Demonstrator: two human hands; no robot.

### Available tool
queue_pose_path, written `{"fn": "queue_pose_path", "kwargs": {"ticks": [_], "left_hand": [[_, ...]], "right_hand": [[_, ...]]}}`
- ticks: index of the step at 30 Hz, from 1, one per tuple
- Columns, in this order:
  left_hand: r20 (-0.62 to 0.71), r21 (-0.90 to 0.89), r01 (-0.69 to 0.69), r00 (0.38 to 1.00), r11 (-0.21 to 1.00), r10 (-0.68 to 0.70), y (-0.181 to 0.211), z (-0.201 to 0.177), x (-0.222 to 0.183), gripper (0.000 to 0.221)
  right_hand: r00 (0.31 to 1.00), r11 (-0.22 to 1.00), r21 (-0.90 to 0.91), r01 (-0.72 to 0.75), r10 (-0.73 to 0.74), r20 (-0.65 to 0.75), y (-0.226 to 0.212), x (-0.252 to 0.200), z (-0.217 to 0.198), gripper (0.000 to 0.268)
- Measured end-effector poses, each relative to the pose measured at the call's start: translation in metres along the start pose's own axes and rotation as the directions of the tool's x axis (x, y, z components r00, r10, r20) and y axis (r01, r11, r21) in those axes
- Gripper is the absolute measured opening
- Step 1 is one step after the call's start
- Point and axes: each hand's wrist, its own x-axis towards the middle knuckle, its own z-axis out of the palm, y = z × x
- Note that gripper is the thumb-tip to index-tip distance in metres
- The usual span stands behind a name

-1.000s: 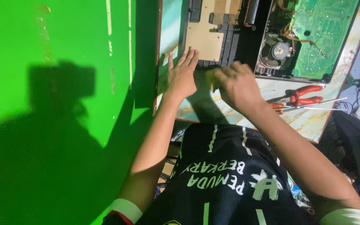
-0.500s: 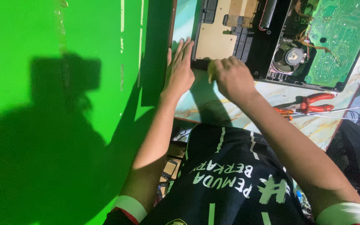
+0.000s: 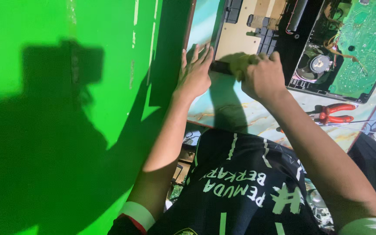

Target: The person wipes internal electronic components with a sponge, then moves small parts around on a table and picks up an item from the floor.

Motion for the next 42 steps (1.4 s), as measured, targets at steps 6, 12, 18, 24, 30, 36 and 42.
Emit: {"fn": "queue_pose_path", "kwargs": {"ticks": [6,12,18,24,30,36,42], "left_hand": [[0.028,0.007,0.029,0.999,1.000,-0.029,0.009,-0.011,-0.003,0.078],[0.048,0.042,0.019,0.999,0.999,-0.021,0.007,-0.009,-0.005,0.081],[0.040,0.000,0.031,0.999,1.000,-0.031,0.005,-0.008,-0.004,0.087],[0.120,0.059,0.058,0.991,0.997,-0.065,0.000,-0.014,-0.001,0.084],[0.090,0.034,0.041,0.995,0.999,-0.044,0.000,-0.018,0.000,0.086],[0.075,-0.035,0.035,0.997,0.999,-0.032,-0.009,-0.011,0.003,0.070],[-0.155,-0.217,-0.017,0.988,0.976,-0.017,-0.021,0.013,0.000,0.070]], "right_hand": [[0.985,0.999,0.047,0.021,-0.029,0.169,-0.011,0.022,0.012,0.034],[0.992,0.665,0.743,0.073,0.030,-0.124,0.010,0.019,0.010,0.043],[0.994,0.991,-0.132,-0.023,0.036,0.104,-0.005,0.014,0.013,0.018],[0.992,0.699,0.705,0.122,-0.083,-0.090,-0.021,0.024,0.005,0.037],[0.973,0.879,0.476,0.020,0.093,-0.212,-0.008,0.010,-0.011,0.032],[0.994,0.574,0.813,0.098,-0.018,-0.107,-0.030,0.022,-0.007,0.035],[0.873,0.752,0.655,0.081,0.264,-0.411,-0.028,0.030,-0.007,0.052]]}}
